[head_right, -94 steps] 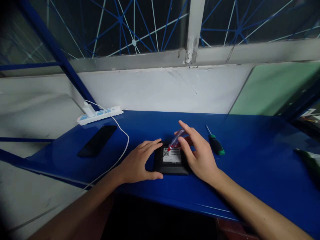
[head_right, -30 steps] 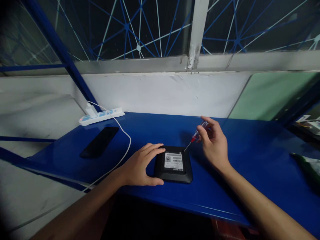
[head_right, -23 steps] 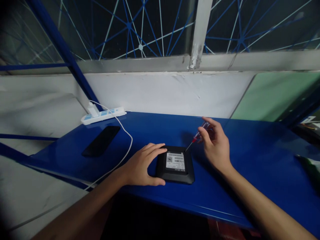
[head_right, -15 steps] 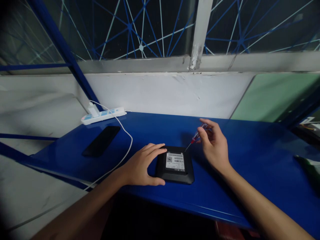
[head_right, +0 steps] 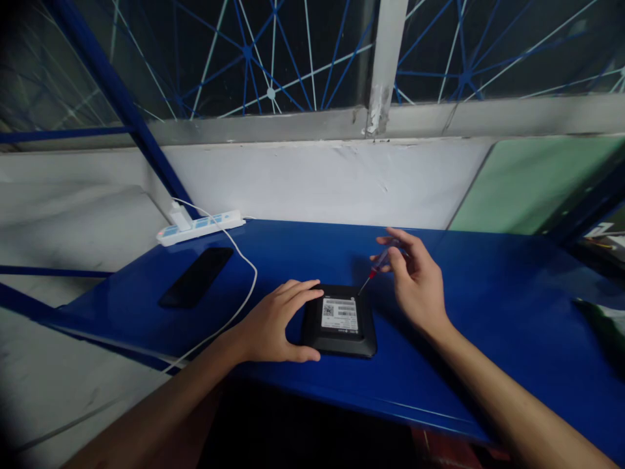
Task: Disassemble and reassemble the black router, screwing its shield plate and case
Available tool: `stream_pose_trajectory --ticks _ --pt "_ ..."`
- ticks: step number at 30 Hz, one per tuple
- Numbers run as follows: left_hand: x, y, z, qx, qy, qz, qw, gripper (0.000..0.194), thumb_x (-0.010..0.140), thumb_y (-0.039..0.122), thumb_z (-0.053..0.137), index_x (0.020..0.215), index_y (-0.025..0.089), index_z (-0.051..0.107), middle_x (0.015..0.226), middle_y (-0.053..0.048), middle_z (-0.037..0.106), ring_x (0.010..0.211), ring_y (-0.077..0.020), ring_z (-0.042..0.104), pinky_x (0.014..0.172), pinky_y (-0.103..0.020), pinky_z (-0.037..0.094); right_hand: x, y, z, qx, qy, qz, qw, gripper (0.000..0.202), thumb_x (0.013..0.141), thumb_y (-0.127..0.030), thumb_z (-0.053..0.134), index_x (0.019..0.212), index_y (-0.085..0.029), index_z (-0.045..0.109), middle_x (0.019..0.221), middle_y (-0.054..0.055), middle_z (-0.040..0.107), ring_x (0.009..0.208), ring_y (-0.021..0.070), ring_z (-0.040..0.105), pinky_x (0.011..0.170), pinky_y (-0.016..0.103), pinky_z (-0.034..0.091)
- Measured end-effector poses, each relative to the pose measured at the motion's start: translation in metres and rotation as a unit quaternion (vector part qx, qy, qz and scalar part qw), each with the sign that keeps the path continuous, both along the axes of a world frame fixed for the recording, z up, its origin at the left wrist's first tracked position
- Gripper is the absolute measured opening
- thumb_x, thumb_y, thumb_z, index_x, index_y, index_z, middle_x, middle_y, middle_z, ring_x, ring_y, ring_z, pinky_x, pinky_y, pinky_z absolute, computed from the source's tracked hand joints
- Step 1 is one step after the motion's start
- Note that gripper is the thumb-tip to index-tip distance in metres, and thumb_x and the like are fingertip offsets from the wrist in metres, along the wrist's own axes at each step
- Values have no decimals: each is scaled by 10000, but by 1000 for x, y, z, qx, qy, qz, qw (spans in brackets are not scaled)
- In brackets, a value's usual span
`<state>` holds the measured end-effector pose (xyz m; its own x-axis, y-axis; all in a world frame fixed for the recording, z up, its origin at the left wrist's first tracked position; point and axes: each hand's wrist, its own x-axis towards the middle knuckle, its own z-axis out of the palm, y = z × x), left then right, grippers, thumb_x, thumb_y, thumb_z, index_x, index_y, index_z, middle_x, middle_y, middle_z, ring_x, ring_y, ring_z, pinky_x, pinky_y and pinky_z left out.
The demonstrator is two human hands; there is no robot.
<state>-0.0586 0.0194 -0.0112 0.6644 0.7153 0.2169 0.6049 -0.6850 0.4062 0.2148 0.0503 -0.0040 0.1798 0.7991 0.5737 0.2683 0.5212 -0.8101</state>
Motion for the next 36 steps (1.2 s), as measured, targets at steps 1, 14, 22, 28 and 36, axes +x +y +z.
stream_pose_trajectory --ticks 1,14,22,28,36 --pt "0 0 0 -1 -1 0 1000 949 675 709 763 1435 231 458 1542 -150 437 1356 -391 460 1107 -606 380 0 0 0 -3 0 4 1000 300 974 -346 543 1260 -271 589 1156 74 690 812 175 748 664 332 630" --pt "1 0 1 7 4 2 1000 952 664 704 777 1422 222 463 1538 -153 442 1359 -382 458 1120 -596 370 0 2 1 10 -1 -18 1000 246 937 -345 614 1162 -247 617 976 37 675 725 158 737 604 293 616" --pt "-1 0 1 -6 6 -15 1000 1028 659 752 752 1465 211 413 1554 -171 399 1390 -402 407 1148 -614 318 -2 -1 0 -10 17 12 1000 264 984 -367 528 1223 -274 592 1215 83 669 797 174 756 662 322 634" --pt "0 1 2 -17 28 -19 999 1050 681 768 731 1495 201 386 1606 -166 318 1437 -392 344 1168 -595 304 3 6 -4 -9 8 -33 999 266 912 -415 646 1140 -279 660 916 10 620 660 133 706 581 279 599" --pt "1 2 2 -18 25 -20 999 1001 699 730 739 1491 222 399 1592 -146 354 1424 -384 374 1164 -596 316 1 2 0 13 17 -30 999 266 887 -356 687 1135 -265 655 889 8 626 666 141 705 617 303 627"
